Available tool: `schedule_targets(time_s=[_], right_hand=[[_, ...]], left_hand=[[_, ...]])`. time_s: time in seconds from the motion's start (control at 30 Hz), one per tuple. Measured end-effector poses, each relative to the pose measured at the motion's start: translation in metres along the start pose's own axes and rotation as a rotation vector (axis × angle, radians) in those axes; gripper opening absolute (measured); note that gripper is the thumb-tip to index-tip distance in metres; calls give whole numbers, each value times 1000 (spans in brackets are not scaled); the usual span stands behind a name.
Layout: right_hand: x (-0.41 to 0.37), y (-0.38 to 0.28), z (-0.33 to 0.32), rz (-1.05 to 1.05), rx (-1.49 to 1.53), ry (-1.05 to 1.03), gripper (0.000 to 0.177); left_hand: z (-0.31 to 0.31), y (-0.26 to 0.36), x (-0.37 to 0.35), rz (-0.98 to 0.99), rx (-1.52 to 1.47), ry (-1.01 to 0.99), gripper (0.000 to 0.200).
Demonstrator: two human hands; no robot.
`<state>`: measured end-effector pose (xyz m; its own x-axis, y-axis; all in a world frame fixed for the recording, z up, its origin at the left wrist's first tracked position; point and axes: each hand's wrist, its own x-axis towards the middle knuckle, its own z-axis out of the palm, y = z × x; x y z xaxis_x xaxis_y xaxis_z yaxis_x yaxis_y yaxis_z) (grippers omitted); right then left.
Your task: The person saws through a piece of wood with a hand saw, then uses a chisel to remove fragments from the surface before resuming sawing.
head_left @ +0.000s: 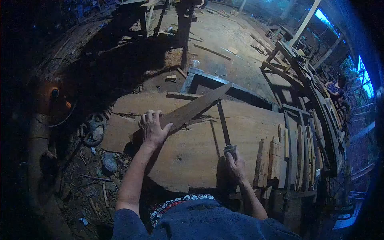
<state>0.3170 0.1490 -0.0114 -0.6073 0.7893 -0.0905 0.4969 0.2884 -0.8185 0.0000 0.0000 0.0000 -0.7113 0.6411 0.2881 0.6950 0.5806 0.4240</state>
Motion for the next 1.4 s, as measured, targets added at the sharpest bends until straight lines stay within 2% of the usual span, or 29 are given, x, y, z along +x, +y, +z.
schedule_targets(time_s=[0.07,0.17,0.3,0.37,0.43,0.5,0.6,0.7,0.77,0.8,0.87,0.97,1.0,1.03,1.13,1.23,1.3,1.4], right_hand=[[-1,-7,0,-92,19,62,23],[3,-2,1,-210,87,122,23],[0,-3,2,-68,43,107,23],[-4,-9,2,-36,142,96,24],[-1,-1,5,-99,92,109,24],[0,7,6,-162,41,122,24],[0,7,8,-105,115,104,24],[-4,-5,8,-200,133,189,25],[-6,-9,6,-4,83,36,24],[-4,-10,8,-7,85,38,24],[2,-18,19,-177,-137,44,24],[12,-42,35,-222,-131,23,26],[20,-44,40,-384,-45,-14,29],[22,-45,42,-387,-44,-11,29],[24,-65,54,-325,-111,-89,31],[23,-74,68,-416,-138,-26,31],[30,-71,82,-378,-285,-50,31],[36,-73,92,-459,-268,-56,32]], left_hand=[[2,-2,1,-15,44,-90,54],[-2,1,5,31,-15,-123,50],[-10,19,1,-42,-20,-84,50],[-10,25,-4,-30,26,-73,55],[-12,31,-11,-20,45,-42,55],[-7,33,-18,59,131,142,53],[-15,33,-18,38,102,37,48],[-11,27,-8,59,-39,135,39],[-1,19,1,49,-65,152,36],[5,15,6,40,-96,165,33],[20,5,20,32,-112,191,32],[20,3,36,18,-129,199,30],[23,-1,41,74,-159,243,27],[26,-5,45,128,-187,286,25],[25,-8,47,124,-174,274,19],[47,-20,55,143,-220,365,22],[48,-23,57,132,-244,340,20],[43,-23,59,120,-229,329,17]])
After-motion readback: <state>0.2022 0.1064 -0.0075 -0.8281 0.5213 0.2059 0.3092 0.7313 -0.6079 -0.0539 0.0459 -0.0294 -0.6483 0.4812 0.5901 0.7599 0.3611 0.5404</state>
